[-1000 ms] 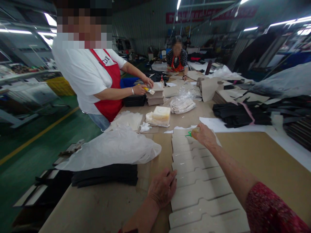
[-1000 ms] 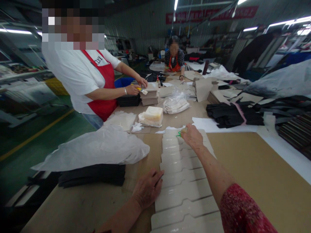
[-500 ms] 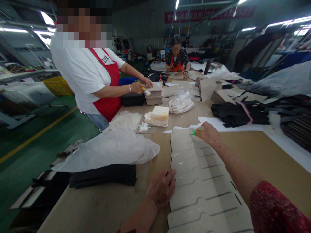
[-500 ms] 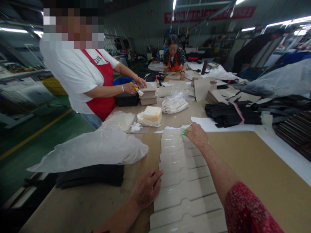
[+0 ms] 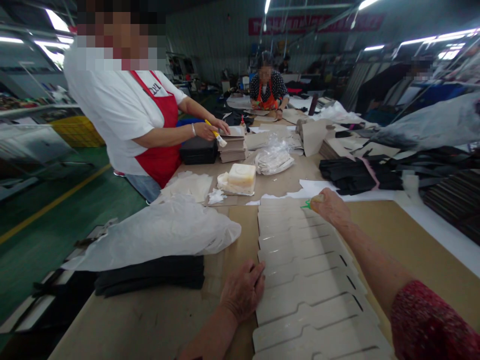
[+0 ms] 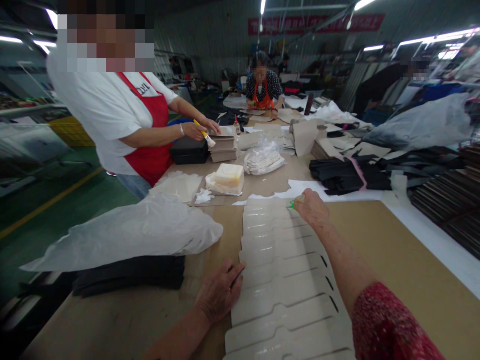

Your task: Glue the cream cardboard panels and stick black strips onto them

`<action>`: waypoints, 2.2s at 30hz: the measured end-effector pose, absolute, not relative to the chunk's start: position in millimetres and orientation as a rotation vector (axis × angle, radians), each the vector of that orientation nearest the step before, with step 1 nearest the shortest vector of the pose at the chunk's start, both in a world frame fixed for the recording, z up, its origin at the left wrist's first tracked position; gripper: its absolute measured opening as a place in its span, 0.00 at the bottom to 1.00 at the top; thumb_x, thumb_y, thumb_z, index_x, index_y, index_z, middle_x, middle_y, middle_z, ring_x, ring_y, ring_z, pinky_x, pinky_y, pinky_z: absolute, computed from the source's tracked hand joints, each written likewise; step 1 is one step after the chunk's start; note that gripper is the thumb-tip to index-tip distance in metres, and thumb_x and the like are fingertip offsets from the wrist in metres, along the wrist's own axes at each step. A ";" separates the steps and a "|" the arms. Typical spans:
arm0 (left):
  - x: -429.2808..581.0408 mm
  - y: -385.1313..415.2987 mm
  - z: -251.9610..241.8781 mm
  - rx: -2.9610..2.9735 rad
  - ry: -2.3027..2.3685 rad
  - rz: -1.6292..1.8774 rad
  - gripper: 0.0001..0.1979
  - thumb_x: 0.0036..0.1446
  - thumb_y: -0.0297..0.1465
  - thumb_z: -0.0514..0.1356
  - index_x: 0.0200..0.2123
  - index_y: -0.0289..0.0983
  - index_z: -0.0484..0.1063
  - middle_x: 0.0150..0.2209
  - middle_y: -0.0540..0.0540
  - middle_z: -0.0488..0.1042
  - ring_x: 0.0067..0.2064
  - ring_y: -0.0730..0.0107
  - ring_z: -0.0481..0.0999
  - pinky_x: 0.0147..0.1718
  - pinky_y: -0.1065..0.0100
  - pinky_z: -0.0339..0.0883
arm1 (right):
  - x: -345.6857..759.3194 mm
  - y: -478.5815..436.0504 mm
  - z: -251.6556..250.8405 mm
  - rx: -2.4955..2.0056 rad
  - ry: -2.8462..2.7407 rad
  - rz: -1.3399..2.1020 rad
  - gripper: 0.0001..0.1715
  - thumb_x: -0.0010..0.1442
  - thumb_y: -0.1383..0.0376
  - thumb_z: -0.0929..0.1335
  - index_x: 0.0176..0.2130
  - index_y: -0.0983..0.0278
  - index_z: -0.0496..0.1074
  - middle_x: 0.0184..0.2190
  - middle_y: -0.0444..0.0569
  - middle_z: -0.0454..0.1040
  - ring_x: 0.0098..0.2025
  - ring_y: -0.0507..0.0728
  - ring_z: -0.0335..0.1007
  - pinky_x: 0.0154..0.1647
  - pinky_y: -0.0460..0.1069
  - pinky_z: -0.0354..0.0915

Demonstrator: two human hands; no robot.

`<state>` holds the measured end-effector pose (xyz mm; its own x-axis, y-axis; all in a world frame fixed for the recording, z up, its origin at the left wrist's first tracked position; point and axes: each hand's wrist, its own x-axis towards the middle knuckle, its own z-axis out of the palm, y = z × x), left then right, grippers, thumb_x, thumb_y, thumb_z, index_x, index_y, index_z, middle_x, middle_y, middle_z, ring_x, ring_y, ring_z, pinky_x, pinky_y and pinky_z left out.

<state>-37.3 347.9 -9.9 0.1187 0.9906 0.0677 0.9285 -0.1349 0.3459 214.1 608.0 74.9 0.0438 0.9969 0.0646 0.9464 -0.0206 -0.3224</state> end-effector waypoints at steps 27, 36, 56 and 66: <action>-39.3 349.2 -11.5 2.218 1.907 0.413 0.19 0.67 0.34 0.49 0.58 0.42 0.68 0.43 0.44 0.72 0.41 0.64 0.76 0.42 0.63 0.72 | 267.3 610.5 74.1 -2.161 -1.823 0.245 0.20 0.55 0.51 0.68 0.45 0.58 0.68 0.45 0.57 0.75 0.44 0.66 0.72 0.33 0.54 0.61; -38.6 349.4 -13.5 2.224 1.918 0.430 0.19 0.67 0.33 0.50 0.58 0.43 0.68 0.44 0.44 0.72 0.41 0.64 0.76 0.42 0.63 0.73 | 270.5 611.7 68.8 -2.135 -1.825 0.253 0.20 0.55 0.51 0.68 0.44 0.58 0.68 0.41 0.55 0.75 0.42 0.64 0.71 0.35 0.54 0.61; -38.0 348.1 -11.4 2.211 1.929 0.425 0.19 0.66 0.33 0.51 0.58 0.43 0.69 0.43 0.45 0.73 0.41 0.64 0.76 0.42 0.64 0.73 | 261.5 623.2 57.8 -2.113 -1.534 0.282 0.20 0.56 0.51 0.68 0.45 0.59 0.68 0.44 0.57 0.76 0.43 0.64 0.72 0.35 0.54 0.62; -38.8 348.3 -10.3 2.196 1.911 0.400 0.18 0.66 0.32 0.51 0.57 0.43 0.68 0.43 0.45 0.72 0.40 0.65 0.76 0.41 0.64 0.73 | 249.0 635.6 57.6 -2.167 -1.680 0.213 0.25 0.58 0.54 0.67 0.51 0.64 0.67 0.48 0.60 0.72 0.46 0.65 0.71 0.39 0.54 0.64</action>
